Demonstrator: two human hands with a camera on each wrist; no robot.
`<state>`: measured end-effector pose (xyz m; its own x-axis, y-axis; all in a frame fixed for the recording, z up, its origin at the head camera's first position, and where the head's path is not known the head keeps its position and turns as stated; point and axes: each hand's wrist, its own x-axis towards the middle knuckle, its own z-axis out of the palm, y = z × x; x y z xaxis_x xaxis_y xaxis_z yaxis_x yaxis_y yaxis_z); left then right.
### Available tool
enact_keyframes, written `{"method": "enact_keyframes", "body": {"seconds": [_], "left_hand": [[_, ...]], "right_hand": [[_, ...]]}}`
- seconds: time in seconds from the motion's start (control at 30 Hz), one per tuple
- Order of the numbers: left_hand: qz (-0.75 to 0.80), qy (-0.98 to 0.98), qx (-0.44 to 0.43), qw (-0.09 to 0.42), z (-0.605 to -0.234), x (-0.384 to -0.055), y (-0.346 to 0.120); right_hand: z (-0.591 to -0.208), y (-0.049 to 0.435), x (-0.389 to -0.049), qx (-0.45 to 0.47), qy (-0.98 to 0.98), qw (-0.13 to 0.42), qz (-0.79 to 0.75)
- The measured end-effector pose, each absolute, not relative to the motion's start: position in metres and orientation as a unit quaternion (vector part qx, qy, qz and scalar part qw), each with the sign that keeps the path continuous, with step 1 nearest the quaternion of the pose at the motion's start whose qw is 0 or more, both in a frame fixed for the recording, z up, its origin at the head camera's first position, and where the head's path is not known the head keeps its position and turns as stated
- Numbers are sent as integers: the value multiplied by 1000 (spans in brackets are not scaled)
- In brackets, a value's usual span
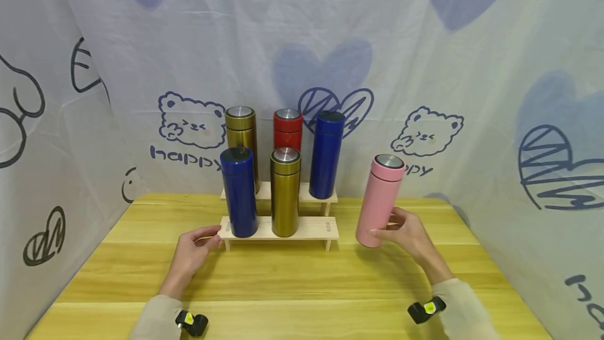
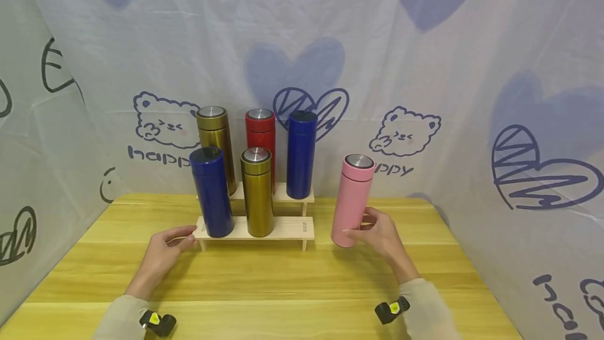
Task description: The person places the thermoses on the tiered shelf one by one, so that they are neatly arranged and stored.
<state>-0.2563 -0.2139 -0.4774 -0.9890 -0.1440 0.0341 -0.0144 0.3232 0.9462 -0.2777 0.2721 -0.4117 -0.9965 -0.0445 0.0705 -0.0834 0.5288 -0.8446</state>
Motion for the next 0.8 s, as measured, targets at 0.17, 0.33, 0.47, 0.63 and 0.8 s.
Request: {"method": "enact_keyframes", "body": {"seconds": [0.17,0.33,0.47,0.63,0.8], "left_hand": [[-580,-811,47,57,-476,-256,-214],[-579,-812,46,56,-475,-255,-213],[-578,-813,47,56,-475,-255,-213],[-578,-813,49,57,-475,-256,-213],[-577,-813,48,58,-476,-256,-213]], "right_hand": [[-412,268,-280,39,-875,21,482],[-412,264,-283,38,-873,21,486],[-412,260,-286,37,-871,20,489],[-412,257,-287,38,-870,19,491],[-410,252,-287,36,-868,15,495]]}}
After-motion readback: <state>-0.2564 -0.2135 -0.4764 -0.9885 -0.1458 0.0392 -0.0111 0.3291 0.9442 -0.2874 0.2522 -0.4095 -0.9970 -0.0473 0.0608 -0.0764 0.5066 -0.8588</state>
